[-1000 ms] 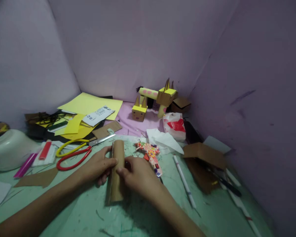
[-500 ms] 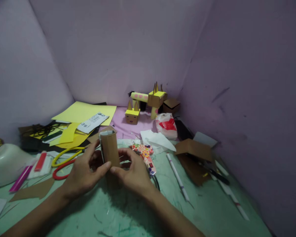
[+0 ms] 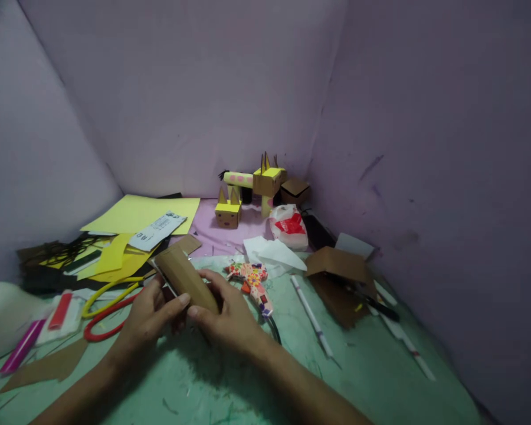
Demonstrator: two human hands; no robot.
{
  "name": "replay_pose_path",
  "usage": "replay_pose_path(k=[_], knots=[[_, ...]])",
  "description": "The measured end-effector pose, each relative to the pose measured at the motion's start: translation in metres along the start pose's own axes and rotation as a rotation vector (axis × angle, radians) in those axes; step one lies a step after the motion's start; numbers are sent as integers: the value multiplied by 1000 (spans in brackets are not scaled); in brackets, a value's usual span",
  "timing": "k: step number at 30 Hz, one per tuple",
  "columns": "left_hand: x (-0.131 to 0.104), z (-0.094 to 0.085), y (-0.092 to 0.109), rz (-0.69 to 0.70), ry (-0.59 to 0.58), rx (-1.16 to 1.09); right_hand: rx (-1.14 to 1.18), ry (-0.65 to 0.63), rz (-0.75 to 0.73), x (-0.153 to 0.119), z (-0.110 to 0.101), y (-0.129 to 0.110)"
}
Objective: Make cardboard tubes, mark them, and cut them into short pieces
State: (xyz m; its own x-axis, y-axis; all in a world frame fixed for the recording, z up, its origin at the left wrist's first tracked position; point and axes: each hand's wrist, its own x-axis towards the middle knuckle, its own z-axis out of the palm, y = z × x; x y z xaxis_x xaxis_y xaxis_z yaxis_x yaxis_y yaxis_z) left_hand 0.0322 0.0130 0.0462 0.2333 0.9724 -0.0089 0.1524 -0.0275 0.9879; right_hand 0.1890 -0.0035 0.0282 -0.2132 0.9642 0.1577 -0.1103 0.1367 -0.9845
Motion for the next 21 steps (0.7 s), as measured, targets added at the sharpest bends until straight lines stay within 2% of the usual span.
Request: replay_pose_path(k=[6,9,12,16,19,21], knots=[[-6,0,8,25,10,-6,90,-30,-65,-4,7,0],[-9,-2,13,34,107,-59,-22,-40,-85,-6,1,-11],[-6,-11,12,29,230,-2,-223,88,-59,6,-21,-28],[3,-29,2,9,304,31,-522,319,17,59,-68,-42],[6,-41,-7,-58,283,79,-664,356,13,111,-96,-36],[6,-45,-13,-74,291,142,-743,343,8,142,-104,-27]])
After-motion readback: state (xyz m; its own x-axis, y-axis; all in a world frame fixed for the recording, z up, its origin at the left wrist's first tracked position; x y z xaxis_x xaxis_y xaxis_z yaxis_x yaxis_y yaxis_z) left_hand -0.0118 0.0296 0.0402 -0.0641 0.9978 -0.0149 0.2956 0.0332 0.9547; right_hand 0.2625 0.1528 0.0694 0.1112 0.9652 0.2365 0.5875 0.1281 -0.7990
